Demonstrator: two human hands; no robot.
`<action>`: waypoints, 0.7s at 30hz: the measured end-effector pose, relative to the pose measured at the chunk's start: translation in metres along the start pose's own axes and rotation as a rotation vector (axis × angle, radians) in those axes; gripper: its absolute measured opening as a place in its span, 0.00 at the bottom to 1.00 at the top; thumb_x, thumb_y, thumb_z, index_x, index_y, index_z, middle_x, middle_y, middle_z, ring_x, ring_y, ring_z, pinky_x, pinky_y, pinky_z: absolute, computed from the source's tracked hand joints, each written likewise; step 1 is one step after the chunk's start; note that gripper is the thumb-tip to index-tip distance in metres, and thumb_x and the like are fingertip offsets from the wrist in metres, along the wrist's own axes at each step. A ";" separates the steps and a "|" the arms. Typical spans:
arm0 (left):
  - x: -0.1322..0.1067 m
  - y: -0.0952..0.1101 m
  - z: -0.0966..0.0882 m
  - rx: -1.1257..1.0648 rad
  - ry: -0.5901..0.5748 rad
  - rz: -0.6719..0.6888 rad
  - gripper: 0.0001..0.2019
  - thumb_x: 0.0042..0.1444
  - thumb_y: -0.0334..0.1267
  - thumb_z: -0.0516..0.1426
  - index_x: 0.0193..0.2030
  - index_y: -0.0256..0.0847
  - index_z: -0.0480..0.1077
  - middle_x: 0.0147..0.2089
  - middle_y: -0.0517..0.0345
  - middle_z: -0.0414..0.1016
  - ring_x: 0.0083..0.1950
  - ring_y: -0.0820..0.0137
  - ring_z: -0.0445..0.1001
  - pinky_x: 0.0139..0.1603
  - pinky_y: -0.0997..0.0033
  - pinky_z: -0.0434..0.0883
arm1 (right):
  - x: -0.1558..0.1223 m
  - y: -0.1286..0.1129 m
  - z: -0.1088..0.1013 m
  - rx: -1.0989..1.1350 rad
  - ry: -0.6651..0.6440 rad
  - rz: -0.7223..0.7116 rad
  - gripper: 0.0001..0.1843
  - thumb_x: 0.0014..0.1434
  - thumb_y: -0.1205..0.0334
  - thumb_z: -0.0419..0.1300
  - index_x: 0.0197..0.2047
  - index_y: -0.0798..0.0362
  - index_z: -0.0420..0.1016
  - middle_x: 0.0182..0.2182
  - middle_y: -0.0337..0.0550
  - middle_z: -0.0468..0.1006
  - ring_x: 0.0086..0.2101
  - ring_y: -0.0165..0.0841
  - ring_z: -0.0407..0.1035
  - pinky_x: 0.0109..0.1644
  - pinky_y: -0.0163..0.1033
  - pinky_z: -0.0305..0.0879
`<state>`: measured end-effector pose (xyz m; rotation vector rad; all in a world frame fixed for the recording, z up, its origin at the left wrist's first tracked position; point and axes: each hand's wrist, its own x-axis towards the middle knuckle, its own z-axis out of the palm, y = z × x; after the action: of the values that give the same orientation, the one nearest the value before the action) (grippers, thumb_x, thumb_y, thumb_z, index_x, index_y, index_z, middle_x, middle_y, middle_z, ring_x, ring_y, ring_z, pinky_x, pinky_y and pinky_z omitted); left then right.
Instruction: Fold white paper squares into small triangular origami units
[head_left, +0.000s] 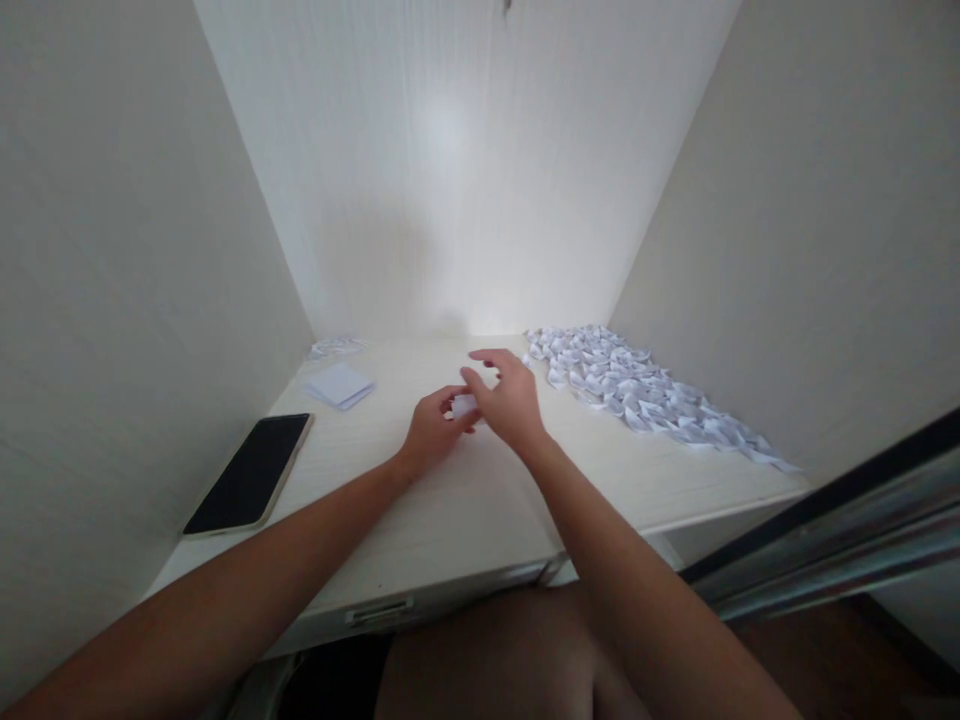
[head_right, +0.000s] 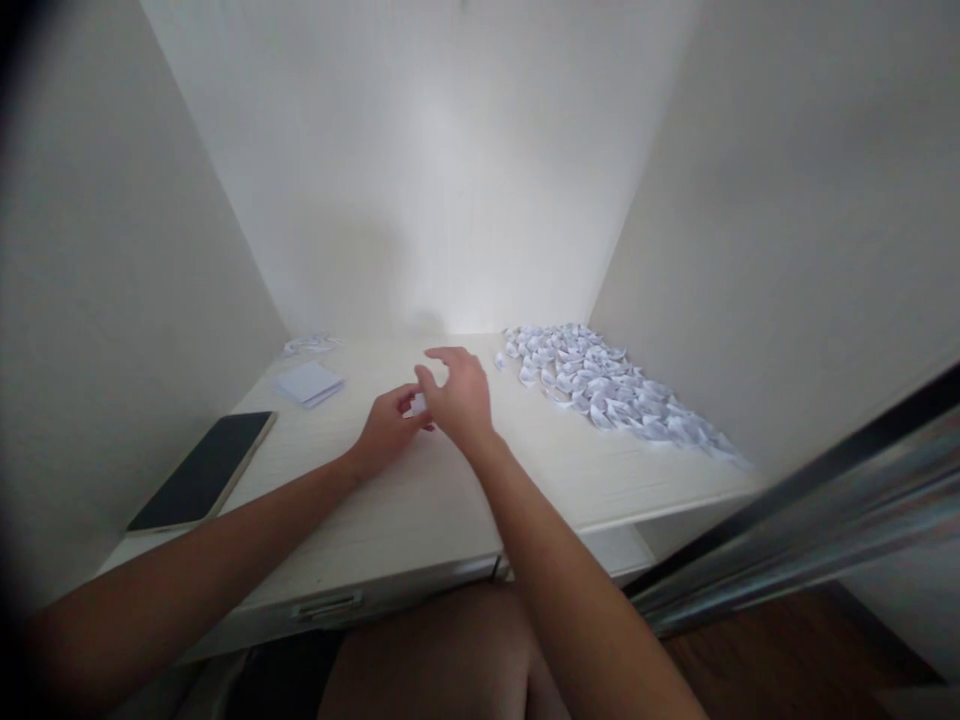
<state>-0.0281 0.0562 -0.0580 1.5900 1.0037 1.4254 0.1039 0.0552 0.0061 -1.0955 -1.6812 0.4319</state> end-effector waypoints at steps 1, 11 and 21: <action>-0.001 0.002 0.001 -0.022 0.006 -0.013 0.22 0.48 0.45 0.69 0.48 0.36 0.77 0.40 0.53 0.80 0.34 0.66 0.79 0.33 0.61 0.83 | 0.000 0.014 -0.013 0.041 0.018 0.091 0.15 0.57 0.57 0.66 0.47 0.52 0.79 0.51 0.52 0.80 0.50 0.43 0.73 0.55 0.50 0.68; -0.009 0.009 0.004 -0.055 -0.044 -0.078 0.24 0.46 0.44 0.72 0.47 0.35 0.77 0.37 0.55 0.82 0.34 0.66 0.81 0.37 0.58 0.86 | -0.022 0.056 -0.032 0.562 -0.230 0.432 0.20 0.46 0.52 0.73 0.40 0.53 0.80 0.31 0.40 0.81 0.30 0.31 0.72 0.34 0.36 0.64; -0.007 0.010 0.001 -0.117 -0.045 -0.118 0.23 0.46 0.43 0.72 0.46 0.34 0.77 0.36 0.55 0.82 0.37 0.65 0.81 0.36 0.58 0.86 | -0.023 0.065 -0.036 0.520 -0.256 0.374 0.18 0.44 0.54 0.73 0.36 0.53 0.80 0.24 0.36 0.76 0.26 0.30 0.68 0.32 0.37 0.62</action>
<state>-0.0265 0.0454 -0.0518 1.4478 0.9542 1.3382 0.1663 0.0614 -0.0395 -0.9828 -1.4492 1.2189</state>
